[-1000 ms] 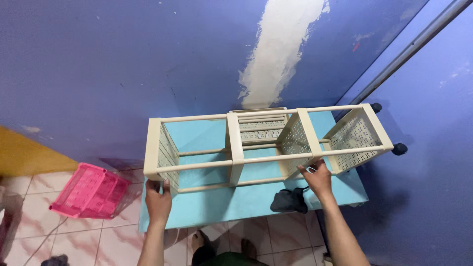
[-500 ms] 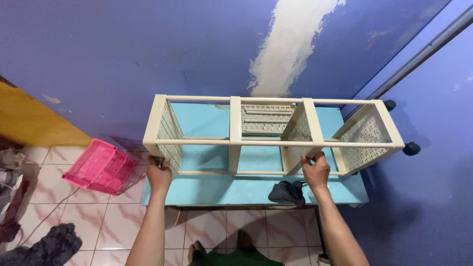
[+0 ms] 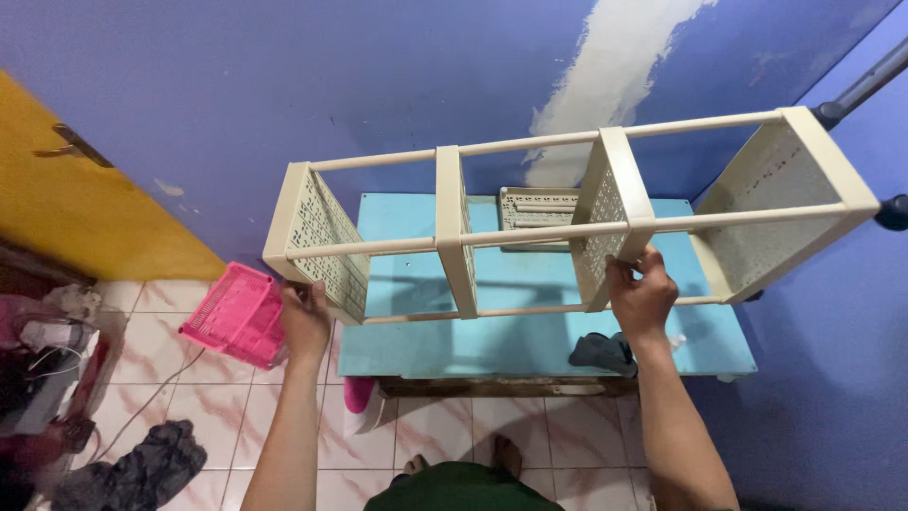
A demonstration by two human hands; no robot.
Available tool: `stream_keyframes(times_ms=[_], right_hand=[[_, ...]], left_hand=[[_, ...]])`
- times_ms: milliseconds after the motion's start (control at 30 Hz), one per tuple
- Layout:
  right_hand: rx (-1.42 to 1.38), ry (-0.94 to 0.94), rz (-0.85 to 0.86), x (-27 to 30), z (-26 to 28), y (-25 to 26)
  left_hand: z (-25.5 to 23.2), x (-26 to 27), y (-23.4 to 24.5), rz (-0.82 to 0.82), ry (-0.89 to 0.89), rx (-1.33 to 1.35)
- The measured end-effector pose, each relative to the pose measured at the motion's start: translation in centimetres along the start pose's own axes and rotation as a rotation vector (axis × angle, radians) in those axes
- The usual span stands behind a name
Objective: The person assembles a white plastic shelving unit by inserting dowels into perforated panels and connecting the frame components on a light blue table. The person handles panels, dowels, and the assembled frame, adjusting the structure to fit the pieces together.
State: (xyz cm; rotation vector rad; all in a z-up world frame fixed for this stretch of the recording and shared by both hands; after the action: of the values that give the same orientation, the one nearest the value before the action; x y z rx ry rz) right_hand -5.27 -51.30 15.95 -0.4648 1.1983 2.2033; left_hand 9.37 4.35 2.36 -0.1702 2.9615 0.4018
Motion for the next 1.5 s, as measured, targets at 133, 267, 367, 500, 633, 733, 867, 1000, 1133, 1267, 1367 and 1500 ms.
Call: stream_keyframes(times_ms=[133,267,367,500,633,733,867,1000,1133,1267,1367,1500], right_hand=[[0.037,0.03,-0.054,0.0,3.7,1.3],[0.137,0.009,-0.058,-0.1,5.7,3.0],[0.239,0.021,-0.066,-0.4,7.5,4.9],[0.409,0.168,-0.134,-1.4,10.9,7.3],[0.512,0.251,-0.155,-3.2,13.5,8.7],[0.578,0.324,-0.181,-4.6,15.7,9.1],[0.661,0.372,-0.167,-6.2,18.2,8.4],[0.675,0.522,-0.117,-6.6,21.6,6.6],[0.714,0.649,-0.121,-6.5,25.6,4.7],[0.681,0.767,-0.131,-5.8,28.8,3.0],[0.683,0.824,-0.116,-5.2,30.4,1.4],[0.669,0.872,-0.078,-4.5,31.9,-0.9]], left_hand=[[2.9,-0.4,1.0,0.1,0.043,0.111],[8.4,-0.5,-1.2,0.167,0.222,0.608],[10.6,-0.1,-4.1,0.237,0.321,0.765],[13.0,1.5,-9.1,0.272,0.471,0.843],[15.7,3.4,-14.2,0.248,0.655,0.989],[16.7,4.6,-17.0,0.274,0.66,1.051],[18.4,5.5,-18.7,0.25,0.706,1.003],[19.6,7.3,-19.6,0.245,0.746,0.995],[19.6,8.6,-21.0,0.259,0.87,0.94],[18.8,9.8,-22.5,0.344,0.915,0.947],[19.0,9.9,-22.4,0.359,0.947,0.867],[19.1,9.4,-21.7,0.412,0.919,0.795]])
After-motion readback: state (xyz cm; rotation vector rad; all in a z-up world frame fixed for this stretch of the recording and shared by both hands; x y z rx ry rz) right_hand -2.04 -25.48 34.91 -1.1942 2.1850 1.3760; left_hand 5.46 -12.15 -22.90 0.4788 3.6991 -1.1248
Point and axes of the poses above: each hand's wrist, its own x-axis away from the middle knuckle, its own y-axis out of the back of the hand, z = x × y, the point moved 10 cm from there along -x, towards the middle knuckle, and after that the axes turned 11 degrees about z, right-handed, at the moved point
